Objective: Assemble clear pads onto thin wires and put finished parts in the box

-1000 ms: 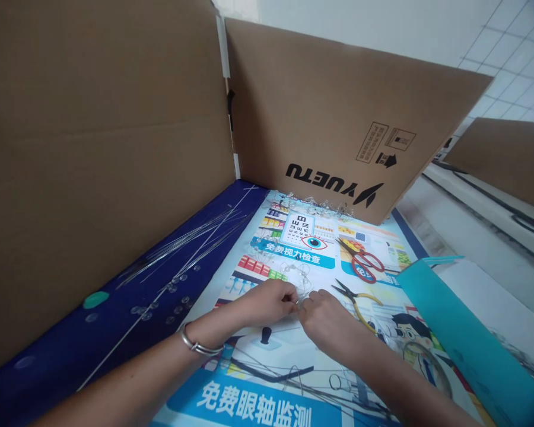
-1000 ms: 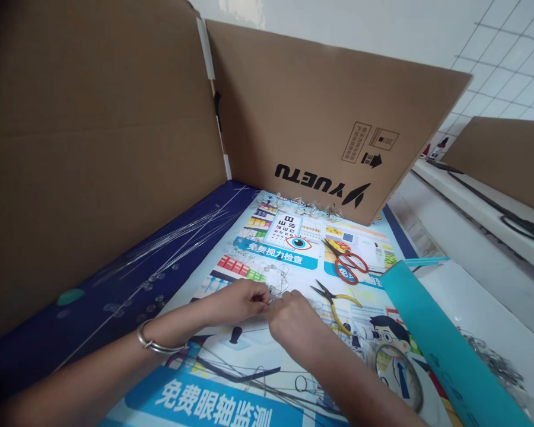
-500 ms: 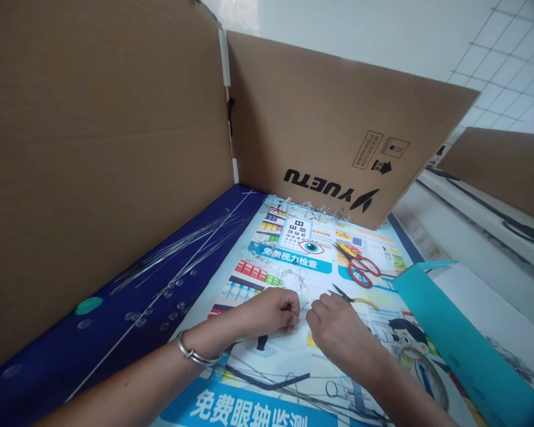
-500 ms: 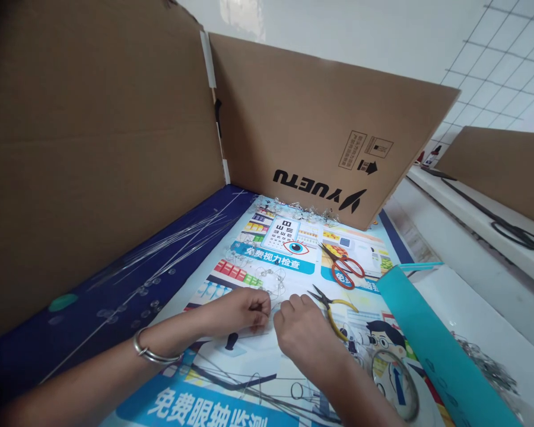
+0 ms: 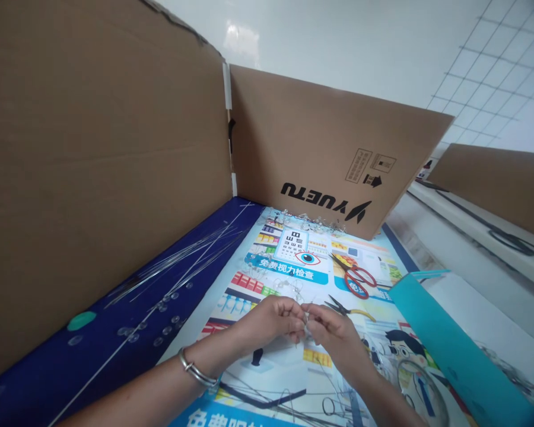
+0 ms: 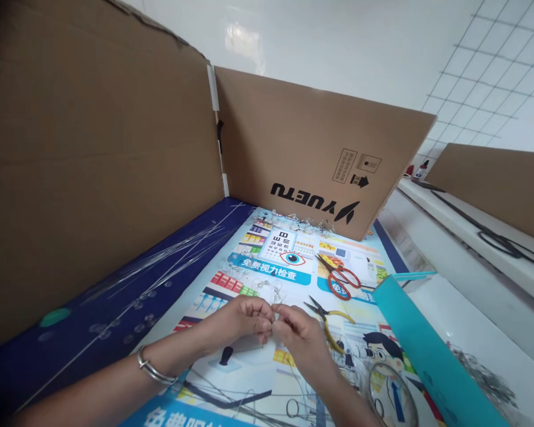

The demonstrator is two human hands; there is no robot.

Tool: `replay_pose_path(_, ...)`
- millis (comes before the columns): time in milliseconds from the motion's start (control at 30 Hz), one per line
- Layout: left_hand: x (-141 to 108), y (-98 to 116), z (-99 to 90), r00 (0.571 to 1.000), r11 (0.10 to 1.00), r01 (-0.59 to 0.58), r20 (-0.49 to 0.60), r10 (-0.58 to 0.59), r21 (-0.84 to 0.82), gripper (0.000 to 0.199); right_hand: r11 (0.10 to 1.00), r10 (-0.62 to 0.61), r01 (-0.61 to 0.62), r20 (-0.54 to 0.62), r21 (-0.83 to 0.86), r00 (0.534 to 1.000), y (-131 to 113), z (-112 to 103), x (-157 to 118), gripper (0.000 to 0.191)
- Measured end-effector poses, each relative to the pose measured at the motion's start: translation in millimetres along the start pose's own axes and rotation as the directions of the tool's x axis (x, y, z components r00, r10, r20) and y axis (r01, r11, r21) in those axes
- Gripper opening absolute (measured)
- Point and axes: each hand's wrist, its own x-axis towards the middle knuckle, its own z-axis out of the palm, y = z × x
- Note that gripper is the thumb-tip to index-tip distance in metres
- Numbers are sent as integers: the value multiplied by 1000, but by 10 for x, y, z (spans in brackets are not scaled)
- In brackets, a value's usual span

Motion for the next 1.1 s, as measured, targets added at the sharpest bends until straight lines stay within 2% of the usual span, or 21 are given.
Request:
replay_pose_path(67, 0, -16, 6, 1000, 998, 4, 4, -4, 63, 13, 1000, -23, 23, -14, 3, 1000, -29, 35, 1, 20)
replay_pose_path(200, 6, -14, -7, 999, 946, -48, -7, 53, 320, 11, 996, -80, 75, -85, -57, 993, -89, 69, -8, 12)
replay_pose_path(400, 27, -78, -38, 998, 839, -51, -6, 65, 542, 21, 970, -157, 140, -72, -197, 985, -37, 100, -14, 11)
replay_pose_path(533, 49, -130, -64, 999, 808, -40, 2, 48, 587, 18, 965, -112, 100, -37, -242, 993, 32, 110, -4, 11)
replay_pose_path(633, 50, -116, -86, 998, 806, -54, 16, 55, 590, 13, 961, -136, 121, -45, -248, 990, 72, 96, -6, 11)
replay_pose_path(767, 26, -83, -95, 1000, 790, -26, 5, 29, 612, 15, 957, -151, 130, -62, -261, 987, 139, 73, -11, 10)
replay_pose_path(900, 5, -82, -57, 1000, 723, -12, -5, 21, 691, 15, 957, -118, 87, -97, -276, 988, 173, 67, -14, 9)
replay_pose_path(1000, 4, -97, -11, 998, 650, -1, -41, 49, 760, 12, 975, -30, -5, -150, -222, 988, 150, 70, -22, 10)
replay_pose_path(1100, 9, -117, 29, 993, 569, 29, -89, 79, 822, 9, 986, 54, -75, -146, -149, 988, 119, 74, -29, 11)
